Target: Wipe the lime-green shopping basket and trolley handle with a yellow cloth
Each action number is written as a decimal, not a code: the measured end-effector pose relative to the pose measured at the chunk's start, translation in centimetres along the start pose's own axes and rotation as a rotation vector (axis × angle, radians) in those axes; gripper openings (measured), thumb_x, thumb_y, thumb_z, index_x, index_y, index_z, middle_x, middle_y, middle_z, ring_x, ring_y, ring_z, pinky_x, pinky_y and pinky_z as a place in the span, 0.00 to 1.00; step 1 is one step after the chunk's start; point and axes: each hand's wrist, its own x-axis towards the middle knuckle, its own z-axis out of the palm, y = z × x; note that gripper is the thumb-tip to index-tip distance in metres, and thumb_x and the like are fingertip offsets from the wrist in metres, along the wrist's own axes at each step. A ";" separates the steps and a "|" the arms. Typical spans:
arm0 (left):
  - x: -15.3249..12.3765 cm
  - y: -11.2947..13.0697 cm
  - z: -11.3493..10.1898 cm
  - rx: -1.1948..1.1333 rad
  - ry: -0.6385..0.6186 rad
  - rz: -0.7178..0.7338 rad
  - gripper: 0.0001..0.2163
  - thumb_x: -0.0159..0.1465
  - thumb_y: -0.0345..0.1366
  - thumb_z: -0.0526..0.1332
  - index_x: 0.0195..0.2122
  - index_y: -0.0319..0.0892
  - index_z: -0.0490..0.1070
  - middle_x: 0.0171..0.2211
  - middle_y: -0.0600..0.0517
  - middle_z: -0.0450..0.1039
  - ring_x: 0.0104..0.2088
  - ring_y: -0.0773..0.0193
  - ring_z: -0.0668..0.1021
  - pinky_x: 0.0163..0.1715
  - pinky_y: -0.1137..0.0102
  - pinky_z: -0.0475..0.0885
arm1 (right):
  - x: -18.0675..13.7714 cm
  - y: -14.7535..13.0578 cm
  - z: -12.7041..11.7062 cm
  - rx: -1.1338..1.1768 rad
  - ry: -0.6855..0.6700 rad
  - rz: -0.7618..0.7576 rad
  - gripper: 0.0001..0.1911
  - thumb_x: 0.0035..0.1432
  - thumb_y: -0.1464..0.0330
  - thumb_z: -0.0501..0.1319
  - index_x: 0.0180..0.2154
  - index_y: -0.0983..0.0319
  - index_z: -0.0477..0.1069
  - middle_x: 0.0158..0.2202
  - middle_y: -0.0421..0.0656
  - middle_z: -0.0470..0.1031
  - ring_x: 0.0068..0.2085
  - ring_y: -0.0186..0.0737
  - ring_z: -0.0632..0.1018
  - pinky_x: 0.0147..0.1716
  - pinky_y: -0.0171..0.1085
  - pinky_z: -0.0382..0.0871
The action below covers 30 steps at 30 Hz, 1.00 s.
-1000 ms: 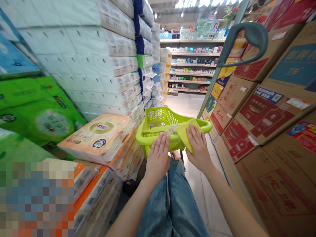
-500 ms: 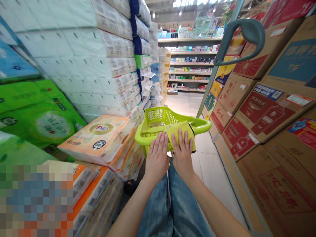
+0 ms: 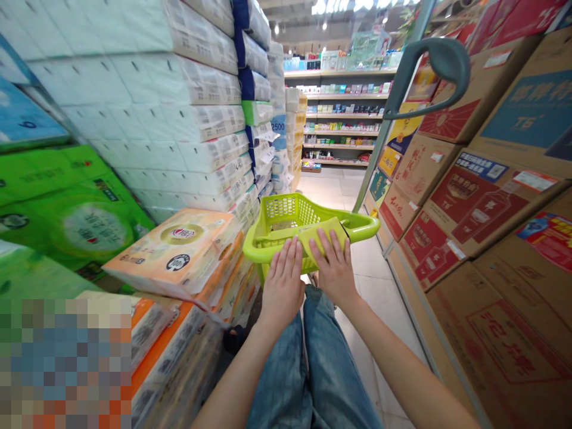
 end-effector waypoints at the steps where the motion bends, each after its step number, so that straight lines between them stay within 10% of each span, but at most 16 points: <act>1: 0.0 0.0 -0.1 -0.001 -0.001 0.000 0.36 0.61 0.29 0.54 0.70 0.30 0.44 0.71 0.42 0.47 0.72 0.55 0.49 0.69 0.57 0.51 | -0.1 0.3 0.1 0.005 0.024 0.015 0.36 0.62 0.76 0.54 0.70 0.58 0.49 0.69 0.50 0.57 0.72 0.51 0.47 0.67 0.61 0.43; 9: 0.0 0.0 -0.2 -0.022 -0.002 0.001 0.38 0.60 0.29 0.55 0.70 0.30 0.42 0.71 0.41 0.48 0.72 0.54 0.50 0.69 0.57 0.51 | -0.9 2.7 0.2 0.127 0.184 0.329 0.41 0.58 0.83 0.44 0.71 0.57 0.41 0.72 0.47 0.46 0.73 0.48 0.42 0.67 0.64 0.43; 16: -0.1 -0.2 -0.2 -0.021 0.004 0.008 0.37 0.60 0.28 0.54 0.70 0.30 0.41 0.71 0.39 0.49 0.72 0.54 0.50 0.68 0.56 0.51 | -0.6 -3.7 1.2 0.169 0.052 0.207 0.41 0.62 0.79 0.47 0.71 0.58 0.32 0.72 0.48 0.47 0.73 0.46 0.42 0.68 0.60 0.45; 25: 0.0 0.0 -0.3 -0.042 0.008 0.003 0.38 0.59 0.28 0.54 0.70 0.31 0.42 0.71 0.40 0.49 0.71 0.54 0.51 0.69 0.57 0.50 | -1.4 2.2 0.6 0.141 0.180 0.371 0.43 0.57 0.82 0.43 0.71 0.58 0.37 0.72 0.48 0.46 0.72 0.45 0.43 0.68 0.62 0.43; 30: 0.0 -0.1 -0.4 -0.025 0.004 0.004 0.37 0.59 0.28 0.54 0.70 0.30 0.43 0.71 0.41 0.49 0.71 0.55 0.50 0.69 0.58 0.50 | -1.0 0.2 0.7 0.157 0.155 0.353 0.44 0.57 0.81 0.45 0.71 0.60 0.33 0.73 0.49 0.43 0.72 0.46 0.42 0.67 0.61 0.46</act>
